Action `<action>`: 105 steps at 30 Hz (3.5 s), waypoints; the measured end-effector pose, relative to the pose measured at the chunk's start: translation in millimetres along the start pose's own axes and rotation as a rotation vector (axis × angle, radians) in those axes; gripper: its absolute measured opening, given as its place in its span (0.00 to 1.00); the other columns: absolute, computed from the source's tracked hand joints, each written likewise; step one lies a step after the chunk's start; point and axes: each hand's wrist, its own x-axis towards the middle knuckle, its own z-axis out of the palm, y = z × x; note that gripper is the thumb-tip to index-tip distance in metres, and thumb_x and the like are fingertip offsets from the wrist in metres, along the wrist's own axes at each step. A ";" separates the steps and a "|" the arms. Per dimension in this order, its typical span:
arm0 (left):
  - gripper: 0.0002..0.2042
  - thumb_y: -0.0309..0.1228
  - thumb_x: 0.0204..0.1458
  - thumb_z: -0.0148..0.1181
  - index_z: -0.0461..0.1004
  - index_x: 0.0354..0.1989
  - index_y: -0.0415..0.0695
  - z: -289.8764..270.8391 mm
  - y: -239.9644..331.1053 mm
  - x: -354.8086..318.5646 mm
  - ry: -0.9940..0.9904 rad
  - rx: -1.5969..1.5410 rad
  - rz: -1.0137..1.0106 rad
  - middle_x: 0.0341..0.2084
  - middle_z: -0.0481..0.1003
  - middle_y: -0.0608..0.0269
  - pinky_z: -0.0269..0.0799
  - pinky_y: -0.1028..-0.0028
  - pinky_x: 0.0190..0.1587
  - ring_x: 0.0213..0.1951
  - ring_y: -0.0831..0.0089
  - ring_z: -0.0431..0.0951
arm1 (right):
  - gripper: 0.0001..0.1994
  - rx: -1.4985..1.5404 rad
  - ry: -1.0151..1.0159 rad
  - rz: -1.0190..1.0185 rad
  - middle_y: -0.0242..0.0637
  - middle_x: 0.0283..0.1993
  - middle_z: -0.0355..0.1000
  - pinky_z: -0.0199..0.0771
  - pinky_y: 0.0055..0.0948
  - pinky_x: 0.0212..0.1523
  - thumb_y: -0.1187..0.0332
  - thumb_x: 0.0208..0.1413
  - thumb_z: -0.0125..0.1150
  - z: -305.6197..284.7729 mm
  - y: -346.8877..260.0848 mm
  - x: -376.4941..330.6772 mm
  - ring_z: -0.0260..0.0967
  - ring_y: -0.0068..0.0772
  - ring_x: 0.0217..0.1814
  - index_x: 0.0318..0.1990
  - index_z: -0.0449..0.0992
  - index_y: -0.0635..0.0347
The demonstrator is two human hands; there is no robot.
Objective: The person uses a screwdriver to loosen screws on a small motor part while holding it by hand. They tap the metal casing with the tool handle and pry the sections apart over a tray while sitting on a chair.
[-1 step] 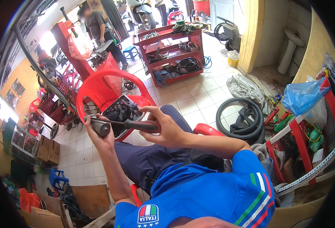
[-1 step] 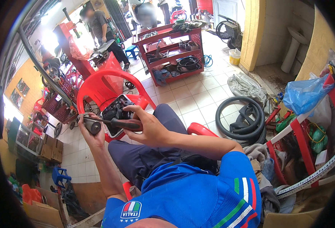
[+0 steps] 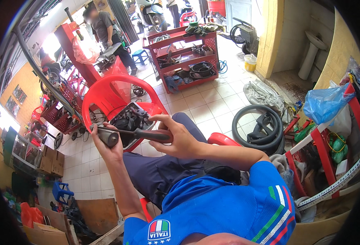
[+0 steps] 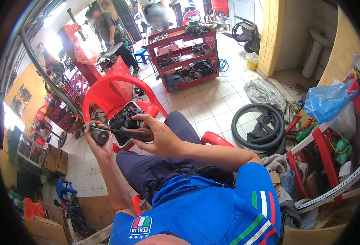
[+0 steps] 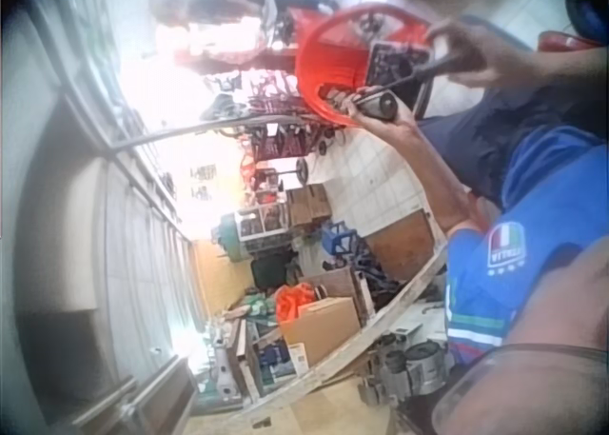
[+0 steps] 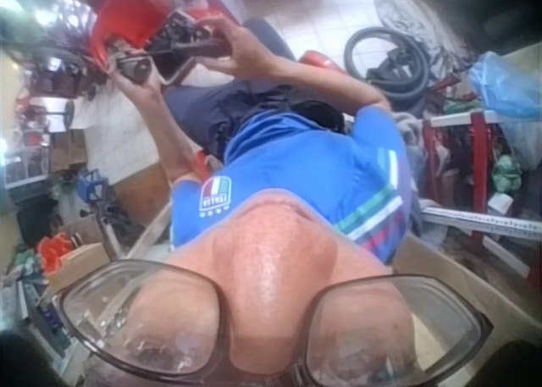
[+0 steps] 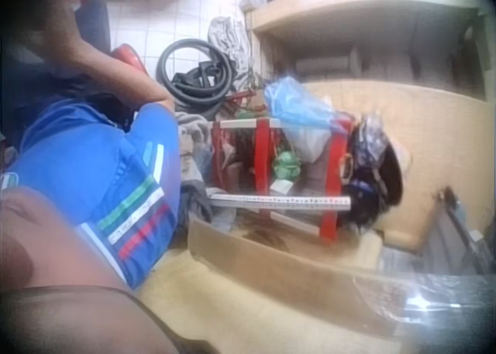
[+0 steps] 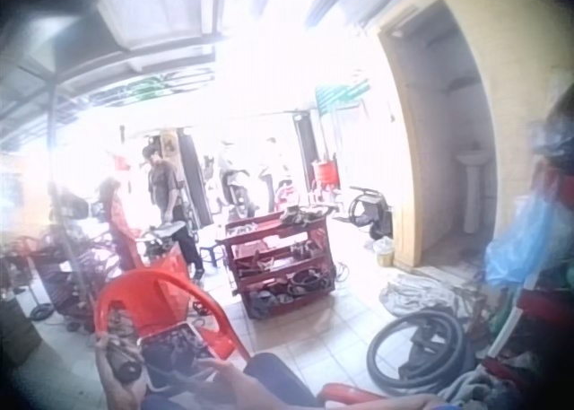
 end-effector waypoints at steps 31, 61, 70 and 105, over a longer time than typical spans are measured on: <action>0.17 0.32 0.53 0.68 0.66 0.44 0.43 1.9 3.6 -1.7 -0.044 -0.095 -0.032 0.37 0.70 0.59 0.78 0.74 0.39 0.40 0.70 0.75 | 0.29 -0.039 -0.128 0.201 0.45 0.35 0.77 0.75 0.34 0.36 0.66 0.57 0.67 -1.3 13.9 -6.9 0.77 0.39 0.33 0.63 0.59 0.57; 0.16 0.30 0.53 0.66 0.65 0.44 0.41 -2.9 2.8 3.0 -0.043 -0.086 -0.030 0.37 0.70 0.58 0.78 0.74 0.39 0.41 0.69 0.75 | 0.26 0.044 -0.053 0.036 0.43 0.39 0.80 0.77 0.37 0.43 0.64 0.58 0.64 1.0 -2.9 -4.2 0.80 0.46 0.41 0.62 0.62 0.57; 0.18 0.30 0.53 0.67 0.64 0.45 0.41 -1.8 4.5 1.3 -0.058 -0.097 -0.049 0.37 0.70 0.56 0.78 0.74 0.39 0.41 0.69 0.75 | 0.24 -0.093 -0.159 0.159 0.41 0.27 0.76 0.71 0.35 0.32 0.67 0.61 0.60 -1.0 3.2 -5.3 0.74 0.40 0.26 0.63 0.62 0.55; 0.16 0.25 0.51 0.67 0.68 0.45 0.41 6.8 -27.8 -17.7 -0.035 0.059 -0.098 0.36 0.72 0.60 0.80 0.71 0.41 0.37 0.71 0.78 | 0.22 0.591 -0.094 0.586 0.26 0.26 0.65 0.72 0.22 0.24 0.58 0.64 0.59 48.4 14.2 12.8 0.65 0.16 0.25 0.59 0.69 0.62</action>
